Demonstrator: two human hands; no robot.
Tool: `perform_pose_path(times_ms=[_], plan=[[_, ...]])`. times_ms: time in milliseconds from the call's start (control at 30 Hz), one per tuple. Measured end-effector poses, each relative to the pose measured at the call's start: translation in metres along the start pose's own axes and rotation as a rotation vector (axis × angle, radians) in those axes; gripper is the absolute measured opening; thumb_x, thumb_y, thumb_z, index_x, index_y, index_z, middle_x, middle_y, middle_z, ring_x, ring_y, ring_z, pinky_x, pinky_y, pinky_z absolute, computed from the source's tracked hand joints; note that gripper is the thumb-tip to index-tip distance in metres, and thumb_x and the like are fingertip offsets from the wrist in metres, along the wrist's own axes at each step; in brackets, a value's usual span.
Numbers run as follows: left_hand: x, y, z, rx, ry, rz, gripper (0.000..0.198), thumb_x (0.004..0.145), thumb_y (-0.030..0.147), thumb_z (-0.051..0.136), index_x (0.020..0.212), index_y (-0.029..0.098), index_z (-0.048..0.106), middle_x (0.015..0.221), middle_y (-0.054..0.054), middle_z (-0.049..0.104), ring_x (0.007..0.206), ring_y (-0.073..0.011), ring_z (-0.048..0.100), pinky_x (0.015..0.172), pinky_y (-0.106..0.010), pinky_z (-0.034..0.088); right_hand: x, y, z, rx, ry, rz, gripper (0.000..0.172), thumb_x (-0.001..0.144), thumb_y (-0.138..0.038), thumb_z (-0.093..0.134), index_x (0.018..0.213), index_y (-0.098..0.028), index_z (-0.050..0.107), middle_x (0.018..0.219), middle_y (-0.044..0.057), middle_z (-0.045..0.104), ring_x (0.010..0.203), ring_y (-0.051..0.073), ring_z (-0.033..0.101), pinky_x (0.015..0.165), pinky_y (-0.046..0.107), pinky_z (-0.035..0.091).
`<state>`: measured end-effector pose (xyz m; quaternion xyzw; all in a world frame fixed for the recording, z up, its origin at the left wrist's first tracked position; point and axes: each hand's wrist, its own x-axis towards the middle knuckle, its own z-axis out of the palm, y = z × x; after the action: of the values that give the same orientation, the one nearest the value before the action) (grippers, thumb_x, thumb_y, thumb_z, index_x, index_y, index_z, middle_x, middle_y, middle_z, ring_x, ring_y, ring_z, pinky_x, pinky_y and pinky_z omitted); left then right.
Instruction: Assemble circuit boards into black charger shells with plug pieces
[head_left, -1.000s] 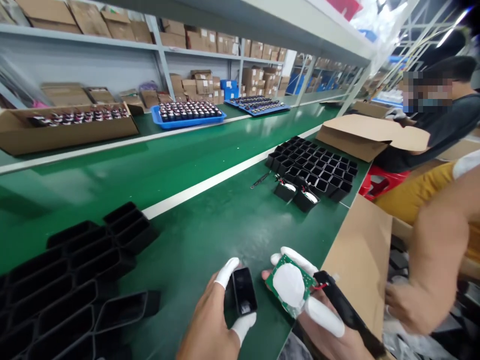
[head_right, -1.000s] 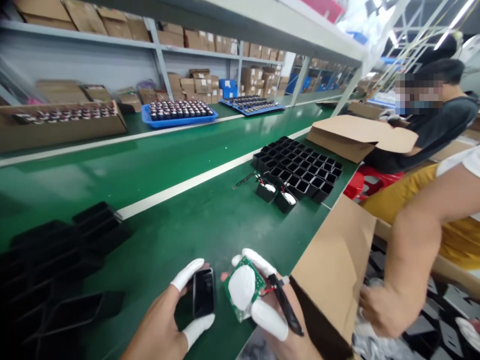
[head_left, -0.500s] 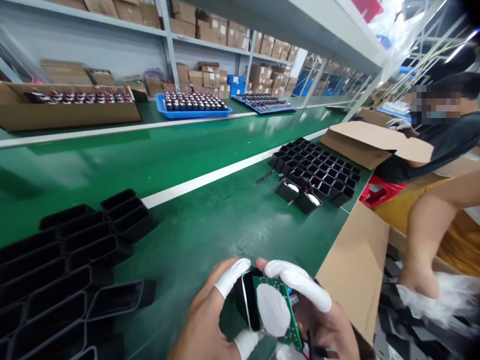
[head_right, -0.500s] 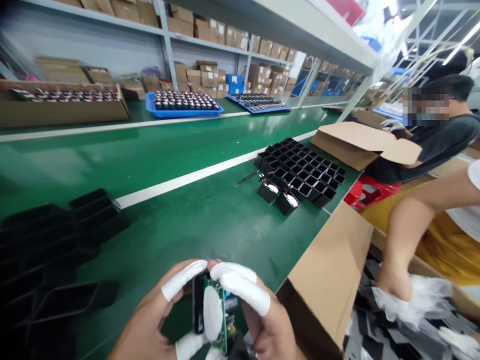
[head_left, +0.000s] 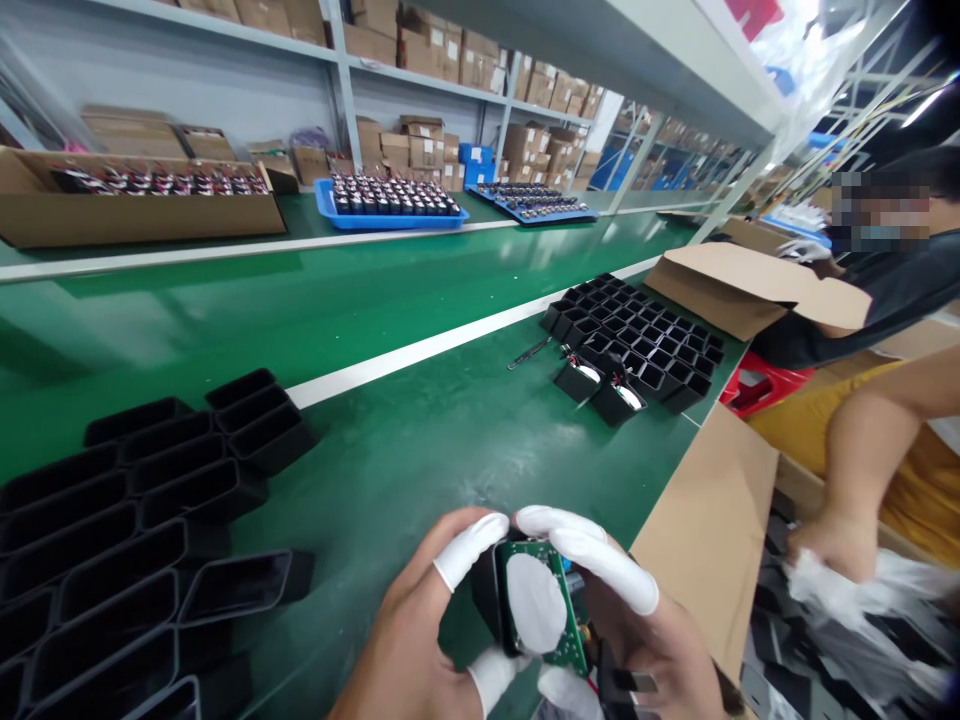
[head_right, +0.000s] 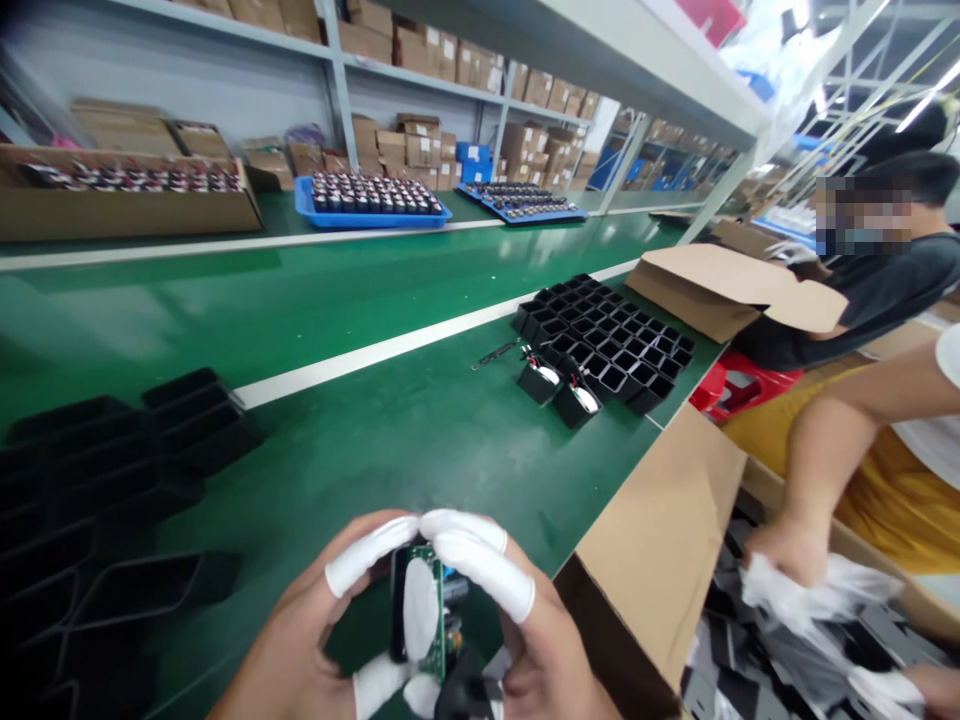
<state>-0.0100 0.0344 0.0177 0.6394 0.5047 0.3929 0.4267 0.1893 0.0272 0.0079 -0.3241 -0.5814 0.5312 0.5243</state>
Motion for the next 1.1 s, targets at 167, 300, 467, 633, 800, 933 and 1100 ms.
perform_pose_path(times_ms=[167, 300, 467, 633, 800, 933, 1100], plan=[[-0.003, -0.006, 0.004, -0.051, 0.026, -0.108, 0.066, 0.070, 0.012, 0.073, 0.130, 0.035, 0.056, 0.139, -0.001, 0.058, 0.120, -0.0235, 0.064, 0.103, -0.032, 0.055, -0.004, -0.009, 0.005, 0.142, 0.169, 0.191, 0.070, 0.071, -0.042, 0.088, 0.134, -0.035, 0.060, 0.139, 0.011, 0.062, 0.129, 0.040, 0.057, 0.108, 0.060, 0.045], [-0.002, -0.005, 0.008, -0.123, 0.085, -0.166, 0.060, 0.073, 0.021, 0.075, 0.130, 0.029, 0.059, 0.141, -0.007, 0.057, 0.122, -0.0295, 0.063, 0.101, -0.037, 0.058, 0.017, -0.016, 0.003, 0.406, 0.274, 0.279, 0.066, 0.072, -0.049, 0.085, 0.132, -0.034, 0.062, 0.126, 0.012, 0.071, 0.105, 0.036, 0.073, 0.088, 0.052, 0.060], [-0.001, -0.004, 0.008, -0.125, 0.091, -0.156, 0.055, 0.076, 0.023, 0.071, 0.129, 0.029, 0.059, 0.141, -0.005, 0.055, 0.111, -0.0238, 0.068, 0.097, -0.033, 0.059, 0.041, -0.030, 0.005, 0.620, 0.214, 0.349, 0.025, 0.078, -0.040, 0.082, 0.101, -0.031, 0.077, 0.107, 0.005, 0.079, 0.090, 0.024, 0.078, 0.078, 0.030, 0.064], [-0.002, -0.007, 0.009, -0.115, 0.084, -0.175, 0.059, 0.076, 0.022, 0.068, 0.132, 0.034, 0.056, 0.144, -0.002, 0.052, 0.111, -0.0228, 0.067, 0.099, -0.035, 0.058, 0.040, -0.033, 0.004, 0.701, 0.188, 0.353, 0.016, 0.085, -0.037, 0.077, 0.098, -0.029, 0.079, 0.108, 0.003, 0.079, 0.086, 0.020, 0.079, 0.074, 0.023, 0.064], [-0.002, -0.008, 0.007, -0.096, 0.045, -0.151, 0.061, 0.076, 0.019, 0.068, 0.134, 0.033, 0.054, 0.143, -0.003, 0.052, 0.114, -0.0230, 0.066, 0.100, -0.034, 0.058, 0.038, -0.030, 0.000, 0.790, 0.063, 0.388, 0.022, 0.092, -0.040, 0.068, 0.102, -0.024, 0.079, 0.097, 0.004, 0.081, 0.081, 0.015, 0.078, 0.062, 0.012, 0.060], [-0.001, -0.007, 0.006, -0.067, 0.029, -0.130, 0.060, 0.077, 0.018, 0.068, 0.133, 0.036, 0.054, 0.142, -0.001, 0.054, 0.114, -0.0232, 0.066, 0.101, -0.035, 0.058, 0.041, -0.029, -0.003, 0.892, 0.011, 0.417, 0.013, 0.092, -0.030, 0.067, 0.089, -0.025, 0.079, 0.081, -0.001, 0.080, 0.069, 0.008, 0.075, 0.061, 0.009, 0.058], [-0.001, -0.007, 0.005, -0.089, 0.030, -0.141, 0.062, 0.077, 0.018, 0.070, 0.135, 0.032, 0.052, 0.145, -0.004, 0.050, 0.122, -0.0259, 0.062, 0.109, -0.041, 0.052, 0.040, -0.031, -0.003, 0.800, 0.035, 0.426, 0.023, 0.091, -0.044, 0.068, 0.103, -0.027, 0.078, 0.096, 0.003, 0.081, 0.081, 0.015, 0.078, 0.070, 0.017, 0.062]])
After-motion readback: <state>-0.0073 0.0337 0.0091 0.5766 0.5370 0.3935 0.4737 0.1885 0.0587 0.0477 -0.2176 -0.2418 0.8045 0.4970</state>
